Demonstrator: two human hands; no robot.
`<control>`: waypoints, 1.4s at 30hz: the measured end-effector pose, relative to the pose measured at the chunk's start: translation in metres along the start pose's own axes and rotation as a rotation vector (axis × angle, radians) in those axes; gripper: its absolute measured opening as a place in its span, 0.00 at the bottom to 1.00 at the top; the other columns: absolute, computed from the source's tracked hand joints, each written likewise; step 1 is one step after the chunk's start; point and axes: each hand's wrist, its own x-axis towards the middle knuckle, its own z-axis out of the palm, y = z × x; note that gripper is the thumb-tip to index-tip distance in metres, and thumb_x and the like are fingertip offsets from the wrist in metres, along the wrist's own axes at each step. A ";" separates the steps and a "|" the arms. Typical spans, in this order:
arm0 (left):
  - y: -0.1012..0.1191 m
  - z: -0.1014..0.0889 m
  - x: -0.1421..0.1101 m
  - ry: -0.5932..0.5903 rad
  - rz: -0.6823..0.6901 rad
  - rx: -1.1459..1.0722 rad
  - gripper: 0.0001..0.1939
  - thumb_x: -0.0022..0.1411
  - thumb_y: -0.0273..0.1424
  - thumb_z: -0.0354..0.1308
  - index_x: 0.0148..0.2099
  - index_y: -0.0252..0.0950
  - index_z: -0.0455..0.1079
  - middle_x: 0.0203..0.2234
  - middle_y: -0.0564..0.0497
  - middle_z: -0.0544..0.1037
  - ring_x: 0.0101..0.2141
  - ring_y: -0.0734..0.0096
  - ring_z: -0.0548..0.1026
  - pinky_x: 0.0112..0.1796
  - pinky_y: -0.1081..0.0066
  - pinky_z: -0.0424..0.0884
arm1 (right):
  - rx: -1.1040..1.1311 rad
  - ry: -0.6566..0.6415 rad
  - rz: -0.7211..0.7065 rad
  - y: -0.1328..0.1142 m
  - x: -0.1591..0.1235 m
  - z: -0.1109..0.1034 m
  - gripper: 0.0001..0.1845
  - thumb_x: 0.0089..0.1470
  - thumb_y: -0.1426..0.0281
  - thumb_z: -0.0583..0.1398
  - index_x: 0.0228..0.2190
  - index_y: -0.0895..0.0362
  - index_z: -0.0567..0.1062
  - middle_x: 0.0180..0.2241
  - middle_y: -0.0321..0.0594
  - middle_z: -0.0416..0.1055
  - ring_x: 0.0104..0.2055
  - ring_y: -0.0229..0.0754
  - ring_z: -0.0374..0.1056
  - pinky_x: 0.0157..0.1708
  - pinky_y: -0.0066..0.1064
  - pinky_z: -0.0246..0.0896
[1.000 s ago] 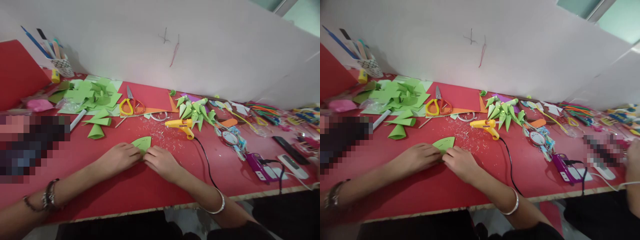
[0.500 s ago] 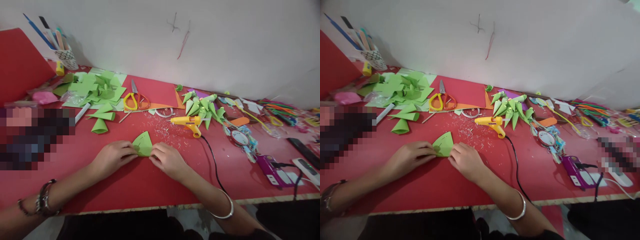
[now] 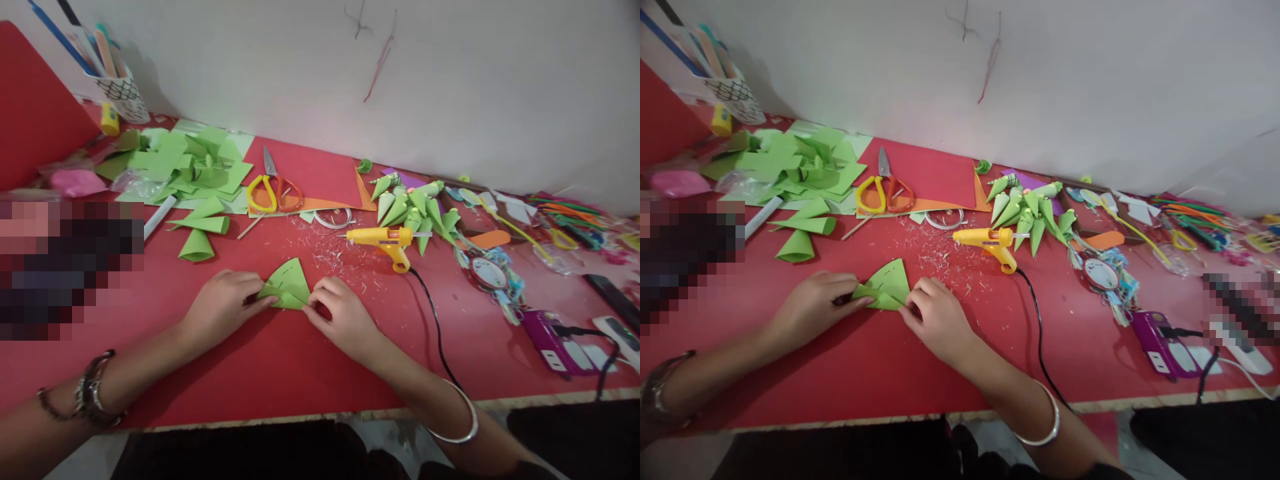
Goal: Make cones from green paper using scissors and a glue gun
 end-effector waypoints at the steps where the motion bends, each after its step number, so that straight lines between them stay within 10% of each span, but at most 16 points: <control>1: -0.002 0.000 0.001 -0.024 0.027 -0.024 0.16 0.57 0.40 0.51 0.24 0.35 0.67 0.19 0.54 0.67 0.22 0.76 0.63 0.26 0.74 0.56 | 0.006 -0.004 -0.007 0.001 0.000 -0.001 0.08 0.53 0.70 0.54 0.25 0.58 0.68 0.28 0.38 0.64 0.32 0.37 0.60 0.31 0.27 0.55; 7: -0.010 -0.001 0.000 -0.158 0.221 -0.168 0.11 0.59 0.31 0.50 0.42 0.45 0.71 0.35 0.51 0.73 0.35 0.72 0.70 0.35 0.73 0.61 | 0.053 -0.092 -0.103 0.005 0.001 -0.008 0.04 0.53 0.72 0.54 0.30 0.57 0.69 0.32 0.38 0.64 0.35 0.36 0.60 0.36 0.28 0.56; 26: 0.001 0.002 0.005 0.024 -0.032 -0.056 0.20 0.59 0.40 0.48 0.20 0.34 0.61 0.16 0.56 0.62 0.20 0.78 0.60 0.25 0.75 0.55 | 0.129 -0.035 0.074 0.002 0.000 -0.008 0.07 0.53 0.70 0.55 0.25 0.57 0.70 0.29 0.37 0.64 0.33 0.35 0.60 0.34 0.27 0.56; 42: 0.008 -0.001 0.004 -0.016 -0.058 0.225 0.18 0.61 0.39 0.46 0.22 0.35 0.57 0.18 0.56 0.60 0.20 0.76 0.59 0.24 0.73 0.52 | 0.086 -0.013 0.102 0.000 0.002 -0.005 0.06 0.51 0.73 0.56 0.23 0.58 0.67 0.28 0.36 0.62 0.32 0.36 0.58 0.34 0.27 0.55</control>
